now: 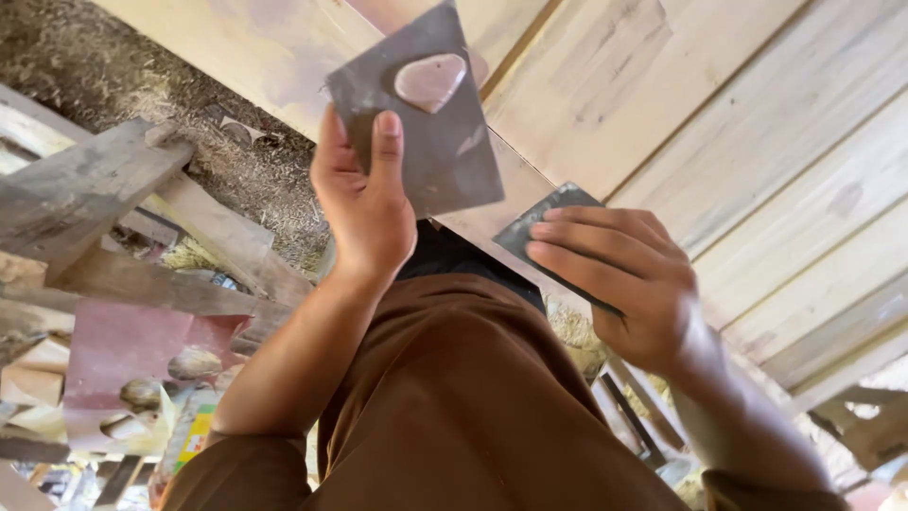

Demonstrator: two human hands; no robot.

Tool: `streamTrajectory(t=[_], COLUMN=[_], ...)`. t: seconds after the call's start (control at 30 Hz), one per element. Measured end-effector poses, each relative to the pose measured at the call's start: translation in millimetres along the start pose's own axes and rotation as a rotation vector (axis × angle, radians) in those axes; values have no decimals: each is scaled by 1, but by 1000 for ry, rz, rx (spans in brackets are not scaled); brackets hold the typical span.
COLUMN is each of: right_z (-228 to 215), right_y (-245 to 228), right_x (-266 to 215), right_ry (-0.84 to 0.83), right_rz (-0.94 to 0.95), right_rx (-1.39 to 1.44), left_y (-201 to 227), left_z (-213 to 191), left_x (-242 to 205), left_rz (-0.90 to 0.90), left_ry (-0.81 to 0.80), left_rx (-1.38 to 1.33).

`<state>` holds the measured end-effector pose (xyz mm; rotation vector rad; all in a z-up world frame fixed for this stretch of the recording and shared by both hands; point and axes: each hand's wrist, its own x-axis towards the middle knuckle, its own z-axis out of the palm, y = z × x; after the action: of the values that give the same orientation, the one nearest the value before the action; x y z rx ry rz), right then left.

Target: The person applies and smooths wood putty into gaps of wooden planks using scrapers.

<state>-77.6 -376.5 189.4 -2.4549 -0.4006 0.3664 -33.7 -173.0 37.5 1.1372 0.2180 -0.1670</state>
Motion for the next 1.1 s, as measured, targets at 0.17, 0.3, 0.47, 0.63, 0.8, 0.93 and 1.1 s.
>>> streamTrajectory(t=[0.17,0.3,0.47,0.63,0.8,0.93,1.1], right_z=[69,94,28,-30,-39,-32,-33], right_y=[34,76,89,36,15,15,8], right_x=[-27,-19,3,36,64,70,80], right_ry=[495,649,535,352,195,143,50], right_rz=[-213,-331,-373,-368,-439,-500,-546], right_rx=[245,155,-72,-312,-595,-614,-615], left_y=[18,28,24,28,35,38,39], left_z=[26,35,22,17,18,14,9], left_x=[-18,-24,-28,-31,-28,-24,-19], left_rz=[-176,-280,-107,15,67,43,-17], left_ry=[51,25,-43,-5,-37,-45,-110], left_rx=[-317,-528,-347,-80,66,51,-29])
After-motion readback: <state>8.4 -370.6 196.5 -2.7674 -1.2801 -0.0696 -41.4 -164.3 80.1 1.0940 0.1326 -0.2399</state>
